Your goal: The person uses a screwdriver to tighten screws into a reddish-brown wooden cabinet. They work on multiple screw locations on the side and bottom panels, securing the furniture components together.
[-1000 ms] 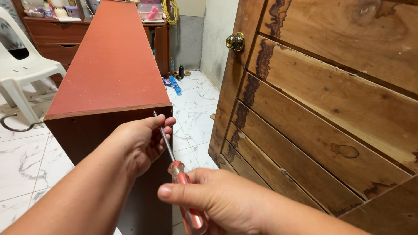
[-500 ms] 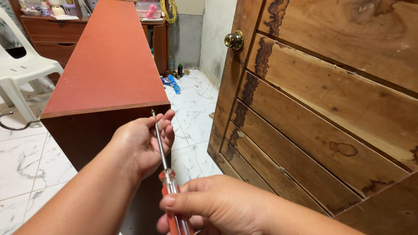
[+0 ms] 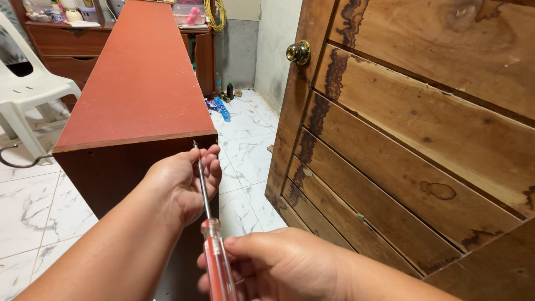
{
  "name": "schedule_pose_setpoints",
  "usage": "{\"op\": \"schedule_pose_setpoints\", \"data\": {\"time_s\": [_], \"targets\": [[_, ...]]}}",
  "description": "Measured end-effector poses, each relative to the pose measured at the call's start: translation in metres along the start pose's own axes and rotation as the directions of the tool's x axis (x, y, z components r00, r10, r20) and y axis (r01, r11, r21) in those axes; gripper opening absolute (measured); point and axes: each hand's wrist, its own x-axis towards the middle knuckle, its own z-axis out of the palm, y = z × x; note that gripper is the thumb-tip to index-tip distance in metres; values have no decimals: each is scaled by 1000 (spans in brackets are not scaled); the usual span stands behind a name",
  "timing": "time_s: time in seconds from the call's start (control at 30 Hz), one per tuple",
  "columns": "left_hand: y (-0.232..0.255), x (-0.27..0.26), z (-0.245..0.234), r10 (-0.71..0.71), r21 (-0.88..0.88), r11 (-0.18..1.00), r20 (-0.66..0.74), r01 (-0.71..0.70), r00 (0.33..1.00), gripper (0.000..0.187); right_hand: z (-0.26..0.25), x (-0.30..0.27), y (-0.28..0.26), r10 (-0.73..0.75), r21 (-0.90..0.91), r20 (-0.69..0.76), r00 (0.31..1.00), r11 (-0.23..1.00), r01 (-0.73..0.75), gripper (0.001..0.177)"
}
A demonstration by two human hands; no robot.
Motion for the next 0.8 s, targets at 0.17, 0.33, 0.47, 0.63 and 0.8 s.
{"op": "schedule_pose_setpoints", "data": {"time_s": [0.17,0.33,0.47,0.63,0.8], "targets": [[0,-3,-1,-14,-82,996,73,20,997,26,-3,-1,3,-25,-87,-122,992,996,15,29],[2,0,2,12,-5,1000,40,-12,999,26,-14,5,8,-92,-113,-131,987,991,78,33],[4,10,5,83,32,996,-28,-82,996,22,-17,7,9,-56,-72,-141,988,996,46,32],[8,27,4,110,79,991,-51,-106,993,19,-10,4,4,-73,-151,-233,970,988,39,30],[7,35,2,89,3,996,-61,-89,994,21,-2,0,-4,-21,36,-327,945,999,34,31]]}}
